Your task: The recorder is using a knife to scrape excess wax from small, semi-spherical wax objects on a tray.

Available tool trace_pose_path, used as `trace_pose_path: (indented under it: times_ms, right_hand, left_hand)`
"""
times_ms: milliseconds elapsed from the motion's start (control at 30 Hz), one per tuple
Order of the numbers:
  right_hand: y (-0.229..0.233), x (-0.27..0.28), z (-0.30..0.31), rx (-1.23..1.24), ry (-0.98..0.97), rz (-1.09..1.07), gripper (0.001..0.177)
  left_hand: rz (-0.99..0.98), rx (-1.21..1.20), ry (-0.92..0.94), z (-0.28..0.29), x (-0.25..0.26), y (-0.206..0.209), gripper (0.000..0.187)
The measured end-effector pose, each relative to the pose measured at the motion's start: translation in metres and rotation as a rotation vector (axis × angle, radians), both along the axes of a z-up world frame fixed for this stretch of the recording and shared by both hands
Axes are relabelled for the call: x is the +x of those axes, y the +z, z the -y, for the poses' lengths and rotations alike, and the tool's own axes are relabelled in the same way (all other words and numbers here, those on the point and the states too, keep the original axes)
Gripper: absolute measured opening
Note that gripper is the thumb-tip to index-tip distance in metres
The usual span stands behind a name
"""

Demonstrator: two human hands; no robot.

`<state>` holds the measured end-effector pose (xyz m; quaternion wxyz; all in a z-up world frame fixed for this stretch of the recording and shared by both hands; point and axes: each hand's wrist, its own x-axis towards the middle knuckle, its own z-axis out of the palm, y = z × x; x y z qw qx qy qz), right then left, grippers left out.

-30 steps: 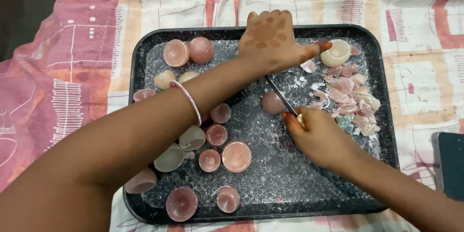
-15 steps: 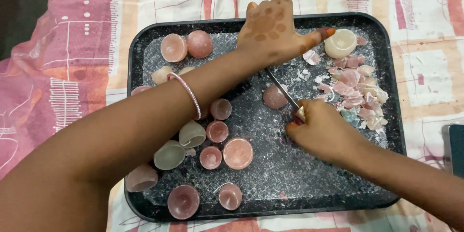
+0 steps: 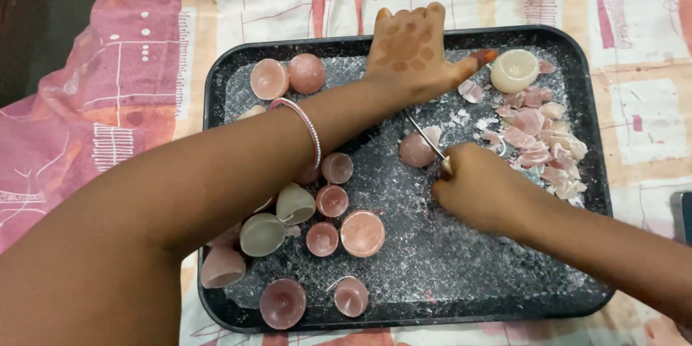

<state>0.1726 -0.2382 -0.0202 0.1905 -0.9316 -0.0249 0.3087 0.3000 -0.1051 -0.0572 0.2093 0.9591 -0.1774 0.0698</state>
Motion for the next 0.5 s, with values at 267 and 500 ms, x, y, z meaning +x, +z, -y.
trace_pose_path:
  times_ms: [267,500]
  right_hand:
    - [-0.010,0.001,-0.002,-0.014,0.016,0.078,0.025]
    - [-0.011,-0.006,-0.001,0.073,-0.032,0.185,0.030]
  left_hand:
    - [0.039,0.052,0.055,-0.004,0.001,0.000,0.090]
    - [-0.071,0.173,0.067,-0.005,-0.004,0.011,0.089]
